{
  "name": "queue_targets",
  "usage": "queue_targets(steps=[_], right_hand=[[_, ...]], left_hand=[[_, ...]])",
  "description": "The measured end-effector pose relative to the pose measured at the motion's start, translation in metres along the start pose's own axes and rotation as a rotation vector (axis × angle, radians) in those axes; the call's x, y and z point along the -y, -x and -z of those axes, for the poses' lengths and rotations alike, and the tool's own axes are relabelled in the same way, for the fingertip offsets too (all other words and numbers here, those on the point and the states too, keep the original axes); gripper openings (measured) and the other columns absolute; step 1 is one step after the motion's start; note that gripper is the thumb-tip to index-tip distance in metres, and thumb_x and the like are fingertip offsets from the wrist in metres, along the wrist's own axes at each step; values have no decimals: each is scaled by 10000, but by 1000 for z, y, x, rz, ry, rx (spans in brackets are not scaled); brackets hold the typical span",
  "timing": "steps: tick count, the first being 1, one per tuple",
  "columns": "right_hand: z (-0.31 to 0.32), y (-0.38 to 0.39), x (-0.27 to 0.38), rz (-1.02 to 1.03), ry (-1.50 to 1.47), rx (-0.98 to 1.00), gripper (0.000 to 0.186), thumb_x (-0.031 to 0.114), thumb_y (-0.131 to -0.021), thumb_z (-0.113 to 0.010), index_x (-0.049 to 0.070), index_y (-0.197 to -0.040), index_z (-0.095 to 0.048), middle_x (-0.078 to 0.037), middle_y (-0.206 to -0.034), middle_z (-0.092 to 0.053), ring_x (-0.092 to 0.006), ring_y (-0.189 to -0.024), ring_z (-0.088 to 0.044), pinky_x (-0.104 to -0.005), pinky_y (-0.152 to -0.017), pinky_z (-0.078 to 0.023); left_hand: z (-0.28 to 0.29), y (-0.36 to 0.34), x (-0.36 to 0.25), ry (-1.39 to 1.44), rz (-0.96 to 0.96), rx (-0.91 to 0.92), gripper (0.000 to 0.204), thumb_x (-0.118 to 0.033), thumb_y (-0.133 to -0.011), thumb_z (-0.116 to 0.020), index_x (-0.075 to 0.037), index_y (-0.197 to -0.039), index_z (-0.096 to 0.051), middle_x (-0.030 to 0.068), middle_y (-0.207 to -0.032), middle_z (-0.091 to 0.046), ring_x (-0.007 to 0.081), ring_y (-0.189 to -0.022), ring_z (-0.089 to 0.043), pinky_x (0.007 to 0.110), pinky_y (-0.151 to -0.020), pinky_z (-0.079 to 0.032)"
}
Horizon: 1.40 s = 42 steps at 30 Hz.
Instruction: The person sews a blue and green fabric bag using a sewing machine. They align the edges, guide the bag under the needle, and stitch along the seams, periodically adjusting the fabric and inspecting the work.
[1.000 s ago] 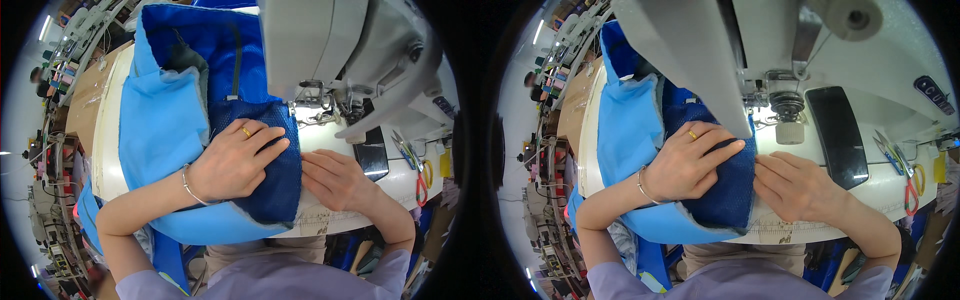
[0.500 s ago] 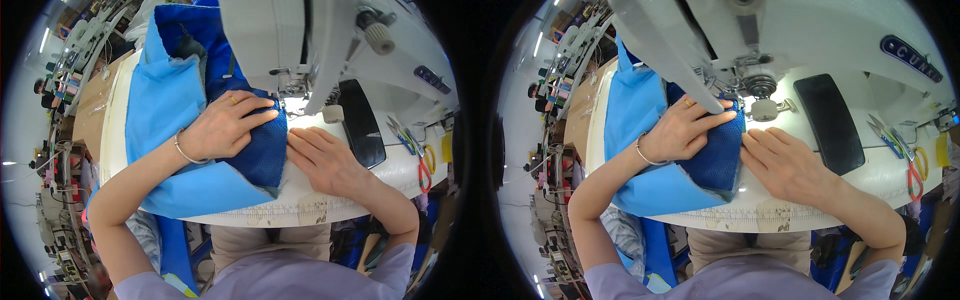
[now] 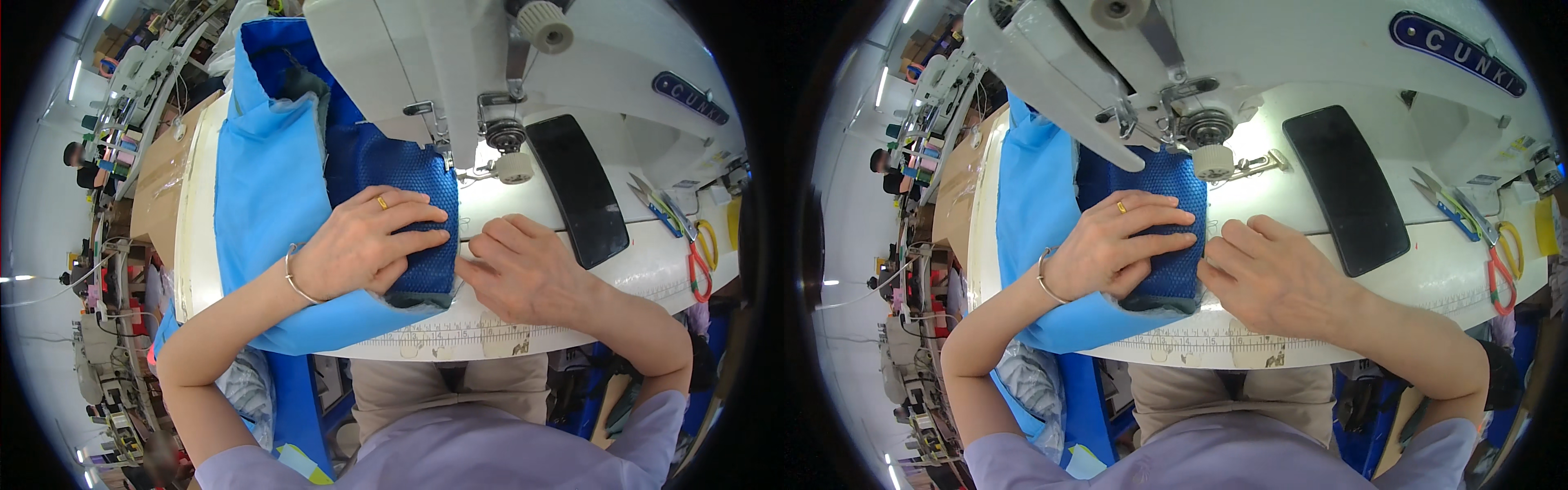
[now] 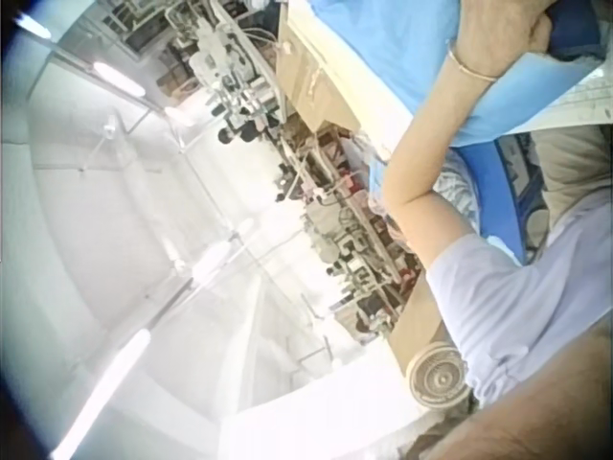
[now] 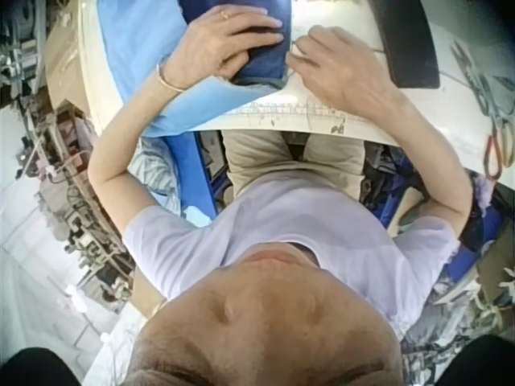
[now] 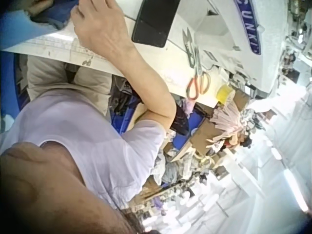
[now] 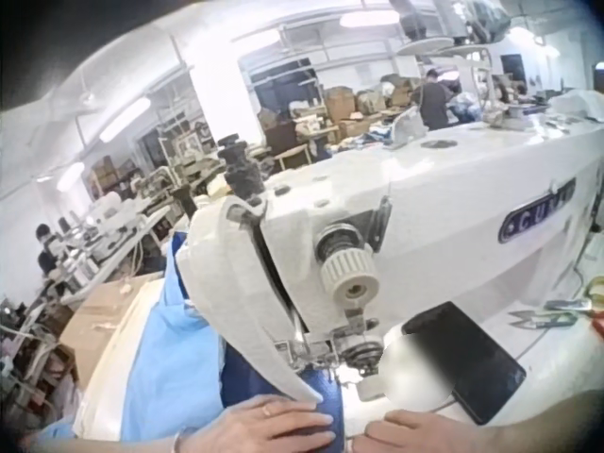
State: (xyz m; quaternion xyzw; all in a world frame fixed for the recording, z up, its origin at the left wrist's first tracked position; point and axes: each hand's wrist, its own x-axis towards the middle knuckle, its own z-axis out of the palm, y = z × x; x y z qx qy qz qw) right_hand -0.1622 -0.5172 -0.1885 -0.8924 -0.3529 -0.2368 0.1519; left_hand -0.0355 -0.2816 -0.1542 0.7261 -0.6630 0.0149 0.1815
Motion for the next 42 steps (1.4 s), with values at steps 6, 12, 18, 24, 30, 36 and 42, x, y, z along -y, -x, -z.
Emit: queue_targets(steps=[6,12,18,24,30,36,42], right_hand=[[-5,-2,-6,-38,61,-56,186,135,-749,-690,23,-898,-690,-49,-896,-569,-198,-899,-567,-317,-744,-483],[-10,-9,-15,-129,106,-91,154,137,-782,-718,22,-881,-690,-66,-916,-590,-217,-918,-582,-318,-748,-489],[-13,-8,-16,-164,153,-117,166,137,-790,-730,18,-899,-691,-71,-934,-599,-216,-929,-585,-318,-756,-492],[-9,-2,2,-67,113,-177,306,153,-757,-740,28,-1035,-710,-77,-1019,-629,-227,-966,-604,-342,-775,-505],[-15,4,24,244,69,-128,164,202,-715,-677,45,-765,-671,-19,-775,-558,-177,-825,-554,-294,-632,-415],[-19,4,28,288,37,-195,133,172,-683,-673,42,-705,-658,-17,-724,-562,-172,-755,-543,-286,-594,-399],[-18,6,29,284,-22,-272,161,182,-677,-672,24,-695,-645,-27,-702,-543,-185,-737,-534,-287,-576,-406]], left_hand=[[-3,-7,19,-2,-35,-22,450,-22,-708,-660,-108,-1139,-759,83,-1280,-699,316,-1161,-678,445,-976,-562],[1,-20,45,-7,-22,-27,495,12,-729,-652,-144,-1186,-760,72,-1292,-699,325,-1133,-675,417,-964,-565],[26,-34,32,88,135,52,365,-20,-812,-664,-90,-1158,-758,112,-1198,-721,320,-970,-702,411,-851,-567],[33,4,-78,-94,222,143,62,-122,-844,-713,-91,-814,-669,55,-695,-598,288,-568,-593,420,-537,-464],[10,17,-138,-168,-19,235,151,-135,-819,-764,-53,-780,-643,31,-679,-561,192,-546,-573,321,-503,-451],[9,-23,-43,-107,163,-118,230,-12,-810,-722,-35,-1038,-740,101,-1050,-740,302,-836,-708,376,-697,-575],[-3,-18,-26,-244,215,-15,455,11,-800,-712,-102,-1241,-720,82,-1169,-706,287,-899,-692,379,-692,-589]])
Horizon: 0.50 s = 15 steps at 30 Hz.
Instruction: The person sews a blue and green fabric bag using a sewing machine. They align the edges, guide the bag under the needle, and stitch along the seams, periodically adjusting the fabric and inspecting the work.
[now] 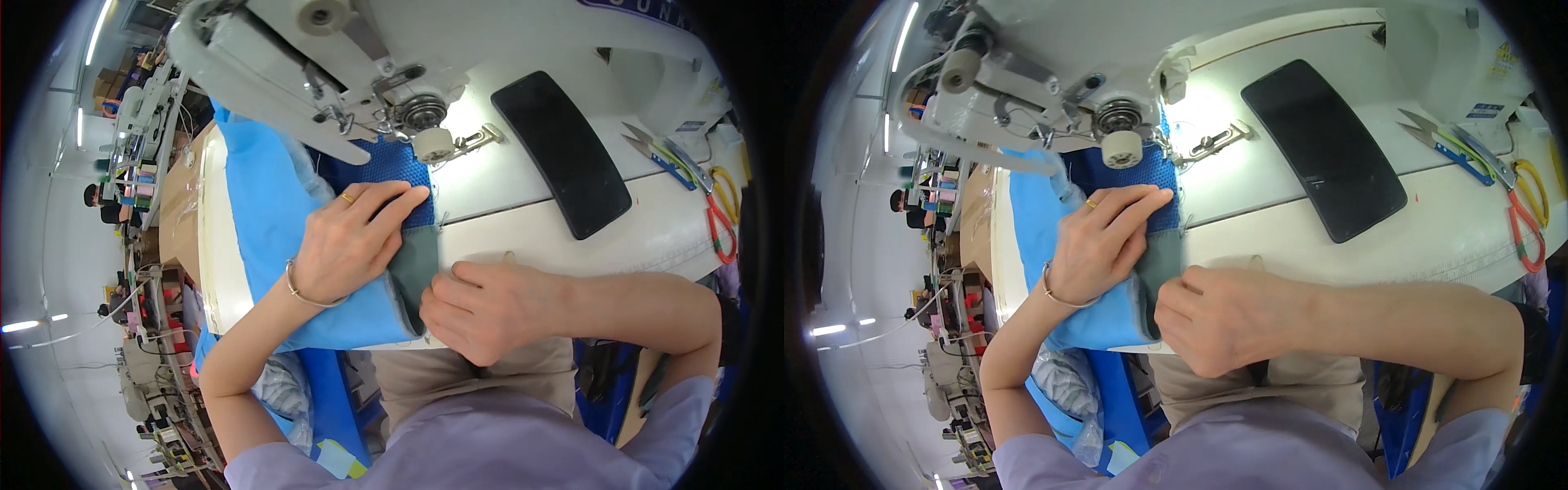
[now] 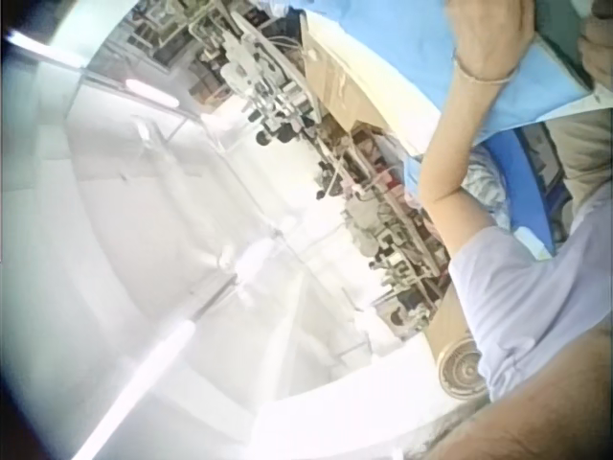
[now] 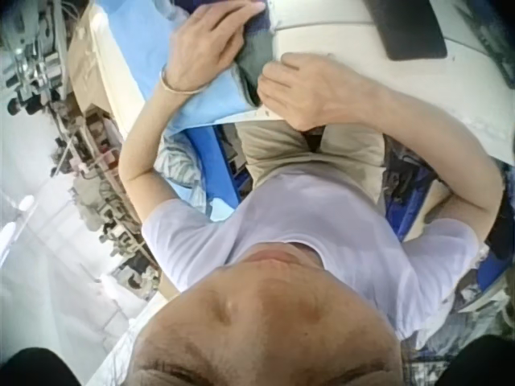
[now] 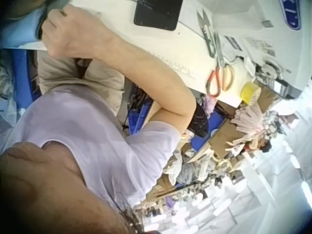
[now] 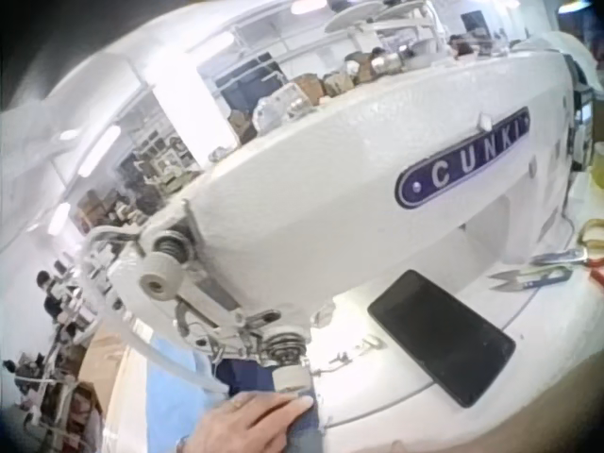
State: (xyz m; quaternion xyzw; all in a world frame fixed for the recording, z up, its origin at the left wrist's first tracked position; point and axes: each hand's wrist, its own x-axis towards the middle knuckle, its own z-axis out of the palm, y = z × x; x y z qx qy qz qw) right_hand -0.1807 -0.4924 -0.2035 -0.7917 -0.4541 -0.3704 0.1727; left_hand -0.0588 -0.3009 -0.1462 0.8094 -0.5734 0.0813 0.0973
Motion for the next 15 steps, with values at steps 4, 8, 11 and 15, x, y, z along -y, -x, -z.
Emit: queue_targets(steps=[4,8,11,15], right_hand=[[-2,-1,-1,-11,-7,-141,172,183,-675,-671,14,-698,-646,-39,-707,-533,-192,-737,-526,-290,-565,-393],[-1,-3,-3,-13,17,-200,167,170,-679,-668,6,-706,-653,-54,-726,-557,-202,-760,-549,-285,-573,-398],[2,-4,-3,-39,-9,-185,161,166,-682,-667,9,-715,-657,-63,-751,-577,-209,-775,-563,-286,-581,-410],[1,-4,-4,-154,16,-179,173,168,-684,-667,14,-762,-660,-61,-811,-583,-202,-787,-562,-293,-592,-421]], left_hand=[[7,-8,-3,-174,-91,100,433,-4,-797,-738,-119,-1214,-728,59,-1127,-705,249,-859,-695,337,-617,-571],[0,-7,10,-110,-124,-1,386,-6,-782,-772,-119,-1150,-741,36,-1012,-723,221,-778,-701,316,-589,-555],[-5,-6,16,-50,-153,-96,343,7,-773,-783,-101,-1097,-751,40,-937,-734,212,-730,-704,307,-587,-546],[-9,-7,20,-32,-183,-179,318,-23,-745,-793,-79,-1052,-733,39,-919,-731,186,-694,-691,300,-553,-531]])
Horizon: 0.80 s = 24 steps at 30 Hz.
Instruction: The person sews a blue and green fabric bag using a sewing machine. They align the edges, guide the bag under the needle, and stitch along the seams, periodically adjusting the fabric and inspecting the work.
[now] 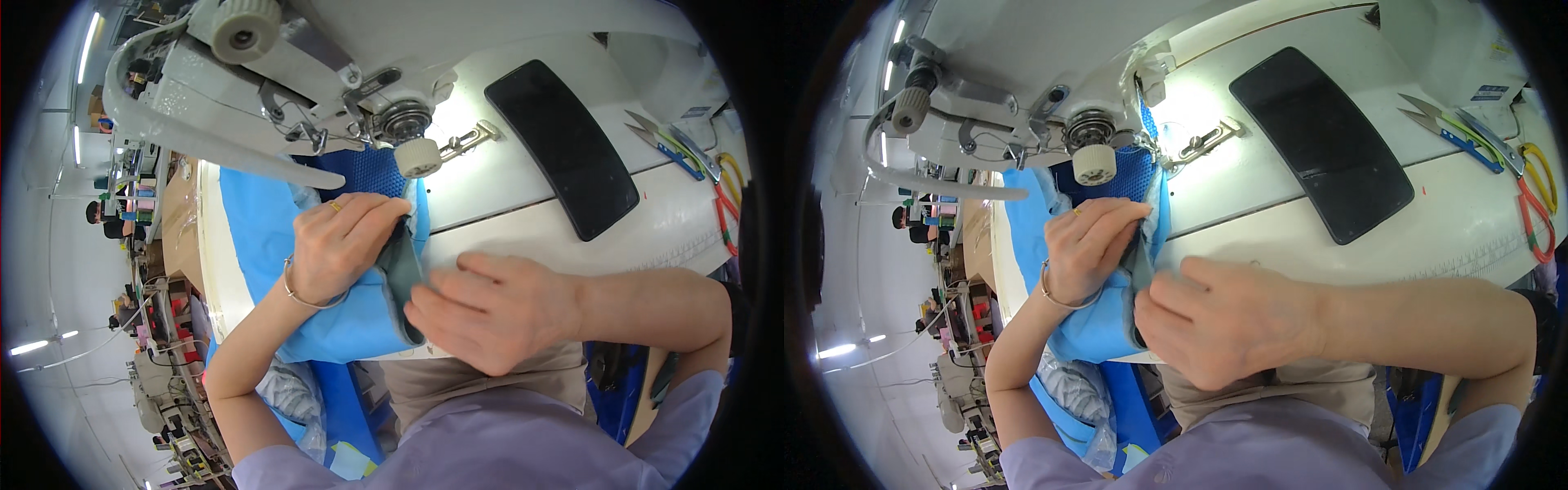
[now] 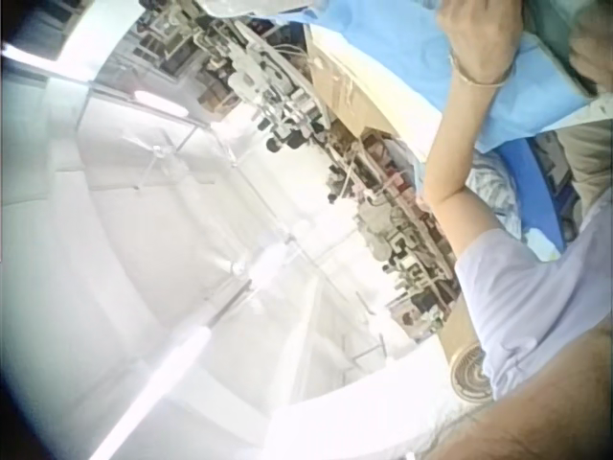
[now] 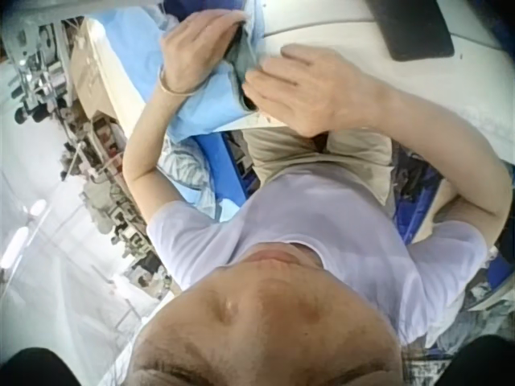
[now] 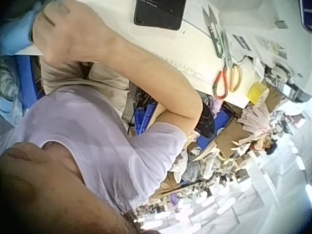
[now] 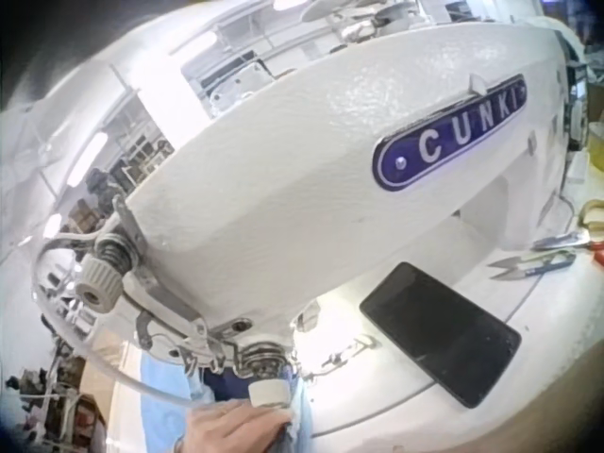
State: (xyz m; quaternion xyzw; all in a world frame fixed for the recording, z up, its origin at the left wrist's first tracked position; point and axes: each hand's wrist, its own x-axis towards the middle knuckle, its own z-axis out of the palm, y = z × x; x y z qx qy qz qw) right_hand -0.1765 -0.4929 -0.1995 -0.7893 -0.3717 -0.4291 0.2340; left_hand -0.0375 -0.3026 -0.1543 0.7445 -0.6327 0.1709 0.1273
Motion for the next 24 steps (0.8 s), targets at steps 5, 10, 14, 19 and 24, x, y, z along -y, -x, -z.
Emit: queue_targets(steps=[5,10,14,19,24], right_hand=[[-5,6,-15,-222,262,138,169,168,-701,-672,30,-797,-653,-44,-837,-545,-200,-851,-554,-282,-636,-424],[-5,5,-16,-239,154,234,143,153,-740,-682,29,-810,-678,-50,-864,-542,-207,-902,-532,-289,-692,-423],[0,4,-14,-203,115,312,141,145,-740,-685,22,-808,-694,-64,-872,-547,-217,-917,-527,-305,-699,-425],[1,7,-14,-183,149,295,120,135,-722,-686,26,-771,-684,-67,-883,-562,-215,-911,-532,-306,-708,-439],[3,8,-14,-167,26,251,106,134,-703,-691,39,-741,-663,-52,-856,-564,-201,-857,-557,-302,-676,-458]], left_hand=[[3,1,0,41,58,-7,271,-10,-760,-802,-70,-1019,-750,54,-896,-735,202,-667,-682,313,-546,-524],[5,1,-2,85,98,3,255,-11,-770,-793,-66,-1017,-755,61,-892,-733,223,-706,-688,330,-589,-537],[6,-1,-27,181,246,50,321,-2,-782,-775,-51,-1098,-746,98,-1007,-723,273,-873,-698,375,-740,-573],[-1,24,-40,120,223,48,439,29,-751,-762,-45,-1183,-736,125,-1197,-686,339,-1078,-689,444,-968,-574],[-2,29,-33,112,146,45,472,-49,-724,-773,-58,-1194,-727,111,-1207,-673,315,-1081,-666,448,-961,-571]])
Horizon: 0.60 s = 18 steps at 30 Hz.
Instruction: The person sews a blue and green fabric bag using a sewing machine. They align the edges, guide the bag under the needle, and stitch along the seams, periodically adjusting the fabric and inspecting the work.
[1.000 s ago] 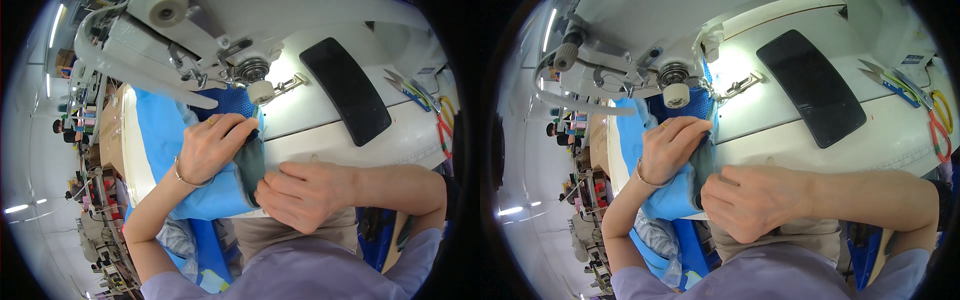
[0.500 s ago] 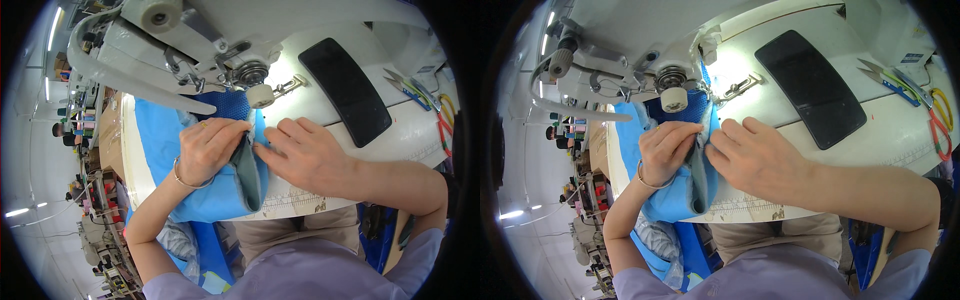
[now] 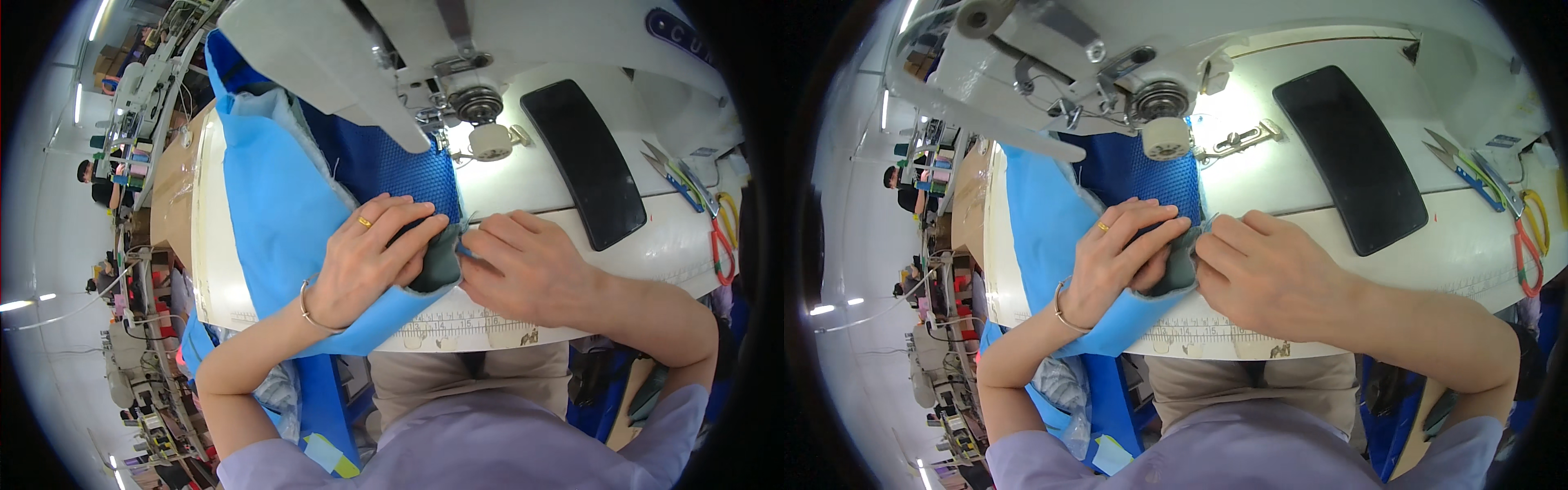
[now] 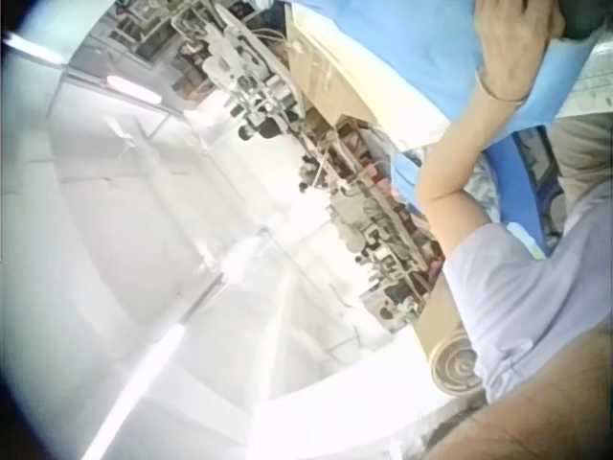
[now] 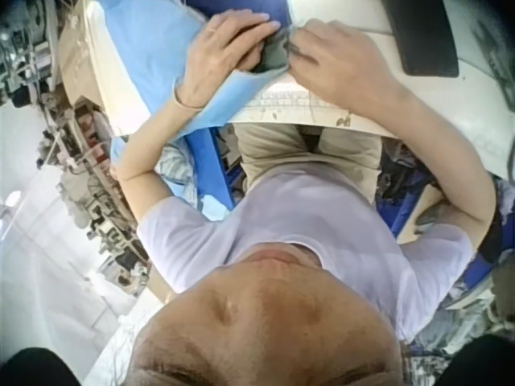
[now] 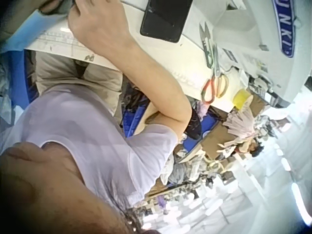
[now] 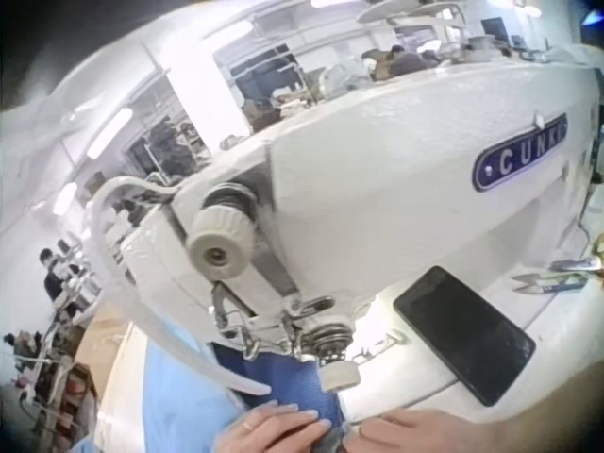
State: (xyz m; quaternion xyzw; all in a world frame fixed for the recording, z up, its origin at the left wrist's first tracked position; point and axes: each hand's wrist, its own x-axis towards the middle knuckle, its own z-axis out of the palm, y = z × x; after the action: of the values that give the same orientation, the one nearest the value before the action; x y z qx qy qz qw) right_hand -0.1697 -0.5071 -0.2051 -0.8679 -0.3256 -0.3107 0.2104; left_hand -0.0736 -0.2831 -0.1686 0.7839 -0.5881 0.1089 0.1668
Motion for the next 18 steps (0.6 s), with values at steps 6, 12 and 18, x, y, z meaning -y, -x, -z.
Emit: queue_targets(steps=[6,12,18], right_hand=[[0,-2,-1,45,-25,8,104,133,-694,-708,59,-725,-643,-47,-823,-557,-194,-820,-574,-298,-636,-471],[5,-3,-1,56,-10,47,134,156,-726,-744,63,-772,-659,-29,-797,-548,-180,-786,-574,-289,-608,-463],[16,-5,2,54,38,147,191,201,-774,-775,61,-885,-707,-2,-753,-521,-153,-744,-560,-280,-573,-455]], left_hand=[[9,-2,8,14,-63,69,529,-95,-675,-764,-75,-1203,-730,106,-1227,-660,295,-1099,-646,427,-953,-571],[6,-2,12,-30,-137,59,532,-118,-689,-752,-101,-1221,-743,73,-1244,-682,290,-1143,-644,438,-944,-583],[4,-3,14,37,-115,39,536,-109,-674,-754,-91,-1209,-731,67,-1238,-688,287,-1127,-655,428,-933,-580]])
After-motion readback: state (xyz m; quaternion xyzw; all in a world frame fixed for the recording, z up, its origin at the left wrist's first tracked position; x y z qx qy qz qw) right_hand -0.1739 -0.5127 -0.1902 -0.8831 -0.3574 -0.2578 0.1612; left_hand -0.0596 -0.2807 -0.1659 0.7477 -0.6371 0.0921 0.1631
